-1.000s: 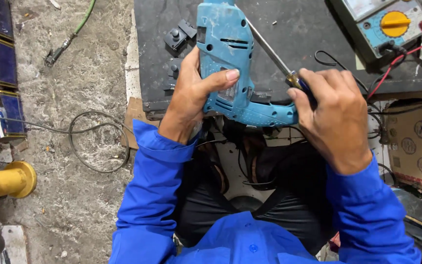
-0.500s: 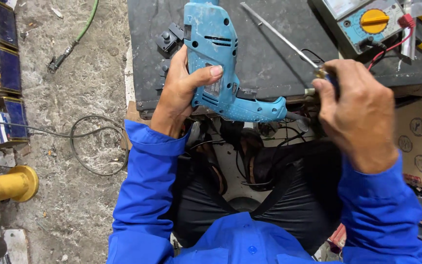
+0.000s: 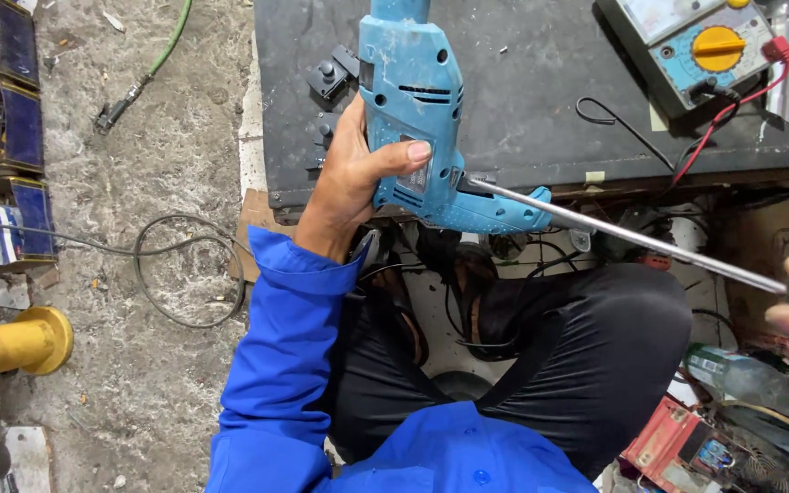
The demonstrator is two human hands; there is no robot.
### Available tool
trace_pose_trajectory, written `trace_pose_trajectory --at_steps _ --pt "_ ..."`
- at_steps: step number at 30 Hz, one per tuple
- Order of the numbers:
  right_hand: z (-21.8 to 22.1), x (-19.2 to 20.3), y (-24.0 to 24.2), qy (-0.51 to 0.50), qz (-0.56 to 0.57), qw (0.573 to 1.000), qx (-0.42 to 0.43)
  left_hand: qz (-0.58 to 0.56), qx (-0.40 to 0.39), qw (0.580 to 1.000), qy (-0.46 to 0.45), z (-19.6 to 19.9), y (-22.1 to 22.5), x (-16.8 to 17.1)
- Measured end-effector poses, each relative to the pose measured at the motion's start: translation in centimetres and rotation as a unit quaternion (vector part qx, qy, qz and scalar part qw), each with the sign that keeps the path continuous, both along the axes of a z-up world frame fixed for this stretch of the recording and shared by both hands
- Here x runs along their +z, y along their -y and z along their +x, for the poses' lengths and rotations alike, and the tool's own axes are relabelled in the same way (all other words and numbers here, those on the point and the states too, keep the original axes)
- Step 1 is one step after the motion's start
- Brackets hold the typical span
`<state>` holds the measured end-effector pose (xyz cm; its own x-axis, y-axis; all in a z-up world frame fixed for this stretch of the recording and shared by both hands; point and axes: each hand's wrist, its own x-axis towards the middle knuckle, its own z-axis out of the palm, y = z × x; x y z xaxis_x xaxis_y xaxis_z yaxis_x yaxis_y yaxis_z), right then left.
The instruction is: Disassembling a blue electric drill by removing screws from its casing using a manual screwdriver
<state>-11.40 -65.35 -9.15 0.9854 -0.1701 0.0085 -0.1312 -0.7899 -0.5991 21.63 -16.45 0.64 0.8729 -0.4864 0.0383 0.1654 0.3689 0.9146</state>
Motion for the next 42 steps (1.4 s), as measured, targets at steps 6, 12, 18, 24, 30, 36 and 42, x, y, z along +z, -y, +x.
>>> trace_pose_trajectory --at_steps 6,12,18,24,30,36,42 --pt "4.5 15.6 -15.1 -0.064 -0.022 0.997 -0.045 0.003 0.009 1.0 0.004 0.3 0.0 -0.8" --pt "8.0 18.5 -18.5 0.049 -0.102 0.989 0.096 -0.029 0.013 0.999 -0.031 0.3 0.4 -0.4" --pt "6.9 18.6 -20.1 0.082 -0.16 0.975 0.128 0.009 0.013 0.999 -0.046 0.5 0.4 0.3" --pt "6.6 22.6 -24.2 0.031 -0.217 0.964 0.148 -0.023 0.01 0.999 -0.045 0.5 0.4 0.2" --pt "10.1 26.6 -27.6 0.205 -0.484 0.755 0.391 -0.05 -0.002 0.999 -0.016 0.8 0.4 -0.6" --pt "11.0 29.6 -32.7 0.25 -0.612 0.618 0.426 -0.079 0.0 0.997 -0.017 0.7 0.6 -0.8" --pt "13.3 30.2 -34.1 0.286 -0.561 0.582 0.515 -0.096 -0.002 0.995 -0.011 0.7 0.6 -0.8"
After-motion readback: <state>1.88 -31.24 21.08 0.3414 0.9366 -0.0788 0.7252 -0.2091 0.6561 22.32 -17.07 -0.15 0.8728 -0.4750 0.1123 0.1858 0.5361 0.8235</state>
